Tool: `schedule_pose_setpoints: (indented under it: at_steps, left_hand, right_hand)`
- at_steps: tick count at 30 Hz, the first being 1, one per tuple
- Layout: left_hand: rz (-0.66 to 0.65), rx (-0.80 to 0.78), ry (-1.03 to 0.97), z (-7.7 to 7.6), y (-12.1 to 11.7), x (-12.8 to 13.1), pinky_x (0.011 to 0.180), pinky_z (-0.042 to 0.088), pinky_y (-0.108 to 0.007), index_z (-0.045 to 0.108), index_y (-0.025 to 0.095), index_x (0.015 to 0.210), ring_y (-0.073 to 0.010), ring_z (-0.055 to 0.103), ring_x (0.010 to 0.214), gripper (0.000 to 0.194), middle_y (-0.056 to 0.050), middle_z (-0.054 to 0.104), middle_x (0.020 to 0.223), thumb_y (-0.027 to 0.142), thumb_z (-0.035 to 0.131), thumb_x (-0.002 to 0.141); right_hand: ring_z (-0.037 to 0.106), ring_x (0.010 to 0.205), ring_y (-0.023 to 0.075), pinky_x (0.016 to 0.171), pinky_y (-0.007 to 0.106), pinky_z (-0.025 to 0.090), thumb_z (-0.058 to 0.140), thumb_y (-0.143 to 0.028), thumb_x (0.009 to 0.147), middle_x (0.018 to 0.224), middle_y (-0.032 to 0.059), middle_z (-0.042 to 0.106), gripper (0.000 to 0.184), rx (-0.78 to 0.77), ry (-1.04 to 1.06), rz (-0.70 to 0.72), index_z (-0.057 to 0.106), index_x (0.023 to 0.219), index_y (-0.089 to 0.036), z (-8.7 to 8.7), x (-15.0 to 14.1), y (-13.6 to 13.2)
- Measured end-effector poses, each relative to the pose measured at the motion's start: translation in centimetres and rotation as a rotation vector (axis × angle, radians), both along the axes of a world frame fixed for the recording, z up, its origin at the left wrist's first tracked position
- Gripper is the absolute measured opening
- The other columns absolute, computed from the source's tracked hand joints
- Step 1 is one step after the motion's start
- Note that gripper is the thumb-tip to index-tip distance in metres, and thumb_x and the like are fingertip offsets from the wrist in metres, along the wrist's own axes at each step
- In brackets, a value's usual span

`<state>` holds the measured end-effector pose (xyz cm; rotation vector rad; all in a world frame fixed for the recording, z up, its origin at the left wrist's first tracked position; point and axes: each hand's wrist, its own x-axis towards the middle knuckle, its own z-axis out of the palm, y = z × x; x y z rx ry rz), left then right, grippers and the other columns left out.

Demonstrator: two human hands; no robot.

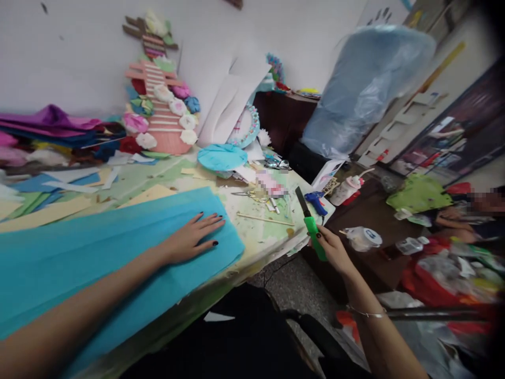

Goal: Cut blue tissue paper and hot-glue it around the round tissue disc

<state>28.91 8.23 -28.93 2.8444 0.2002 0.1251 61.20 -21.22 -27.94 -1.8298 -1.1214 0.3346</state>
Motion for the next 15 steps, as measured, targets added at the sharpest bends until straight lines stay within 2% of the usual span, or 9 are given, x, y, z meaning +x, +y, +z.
schedule_pose_setpoints:
  at_steps: [3,5,7,9,12,15]
  left_hand:
    - [0.064,-0.083,-0.078,0.8,1.2,-0.7,0.119,0.028,-0.042,0.034,0.027,0.149,-0.0237,0.034,0.144,0.056,-0.005,0.035,0.156,0.052,0.029,0.098]
    - [0.175,-0.097,-0.146,1.4,3.4,-1.6,0.115,0.034,-0.039,0.042,0.027,0.144,-0.0248,0.041,0.14,0.056,-0.005,0.042,0.152,0.054,0.032,0.096]
    - [0.303,-0.045,-0.195,1.8,6.7,-2.9,0.115,0.035,-0.041,0.047,0.026,0.139,-0.0278,0.044,0.136,0.057,-0.004,0.047,0.149,0.057,0.036,0.093]
    - [0.42,0.038,-0.177,2.0,10.5,-4.6,0.114,0.034,-0.044,0.047,0.026,0.137,-0.0307,0.042,0.137,0.061,-0.005,0.048,0.148,0.062,0.034,0.09]
    - [0.58,0.108,-0.118,2.2,15.4,-7.7,0.109,0.036,-0.05,0.055,0.021,0.129,-0.0395,0.044,0.132,0.075,-0.009,0.057,0.137,0.073,0.026,0.082]
    - [0.663,0.104,-0.029,2.6,18.2,-10.7,0.098,0.042,-0.048,0.063,0.016,0.117,-0.0407,0.055,0.117,0.077,-0.012,0.067,0.116,0.074,0.031,0.076]
  right_hand:
    - [0.051,0.047,0.0126,0.044,0.024,0.039,0.053,-0.053,0.088,0.062,-0.0013,0.058,0.048,0.051,0.342,-0.022,0.061,0.117,-0.016,-0.2,-0.7,0.6]
    - [0.048,0.043,0.01,0.041,0.023,0.037,0.059,-0.054,0.085,0.066,-0.0027,0.058,0.055,0.099,0.391,-0.03,0.054,0.127,-0.019,-0.1,-1.1,1.6]
    - [0.047,0.041,0.0089,0.04,0.023,0.036,0.066,-0.054,0.079,0.067,-0.0037,0.059,0.065,0.124,0.431,-0.017,0.049,0.132,-0.02,0.1,-1.1,2.8]
    - [0.046,0.039,0.0086,0.038,0.023,0.035,0.072,-0.054,0.072,0.064,-0.0038,0.058,0.069,0.144,0.476,-0.021,0.053,0.127,-0.017,0.3,-0.6,4.2]
    - [0.046,0.039,0.0077,0.038,0.022,0.036,0.076,-0.057,0.066,0.063,-0.0028,0.059,0.061,0.18,0.494,-0.057,0.059,0.107,-0.015,0.6,0.6,6.1]
    - [0.048,0.04,0.007,0.038,0.021,0.036,0.078,-0.056,0.062,0.064,-0.0037,0.059,0.053,0.218,0.507,-0.079,0.056,0.092,-0.018,1.2,1.9,7.9]
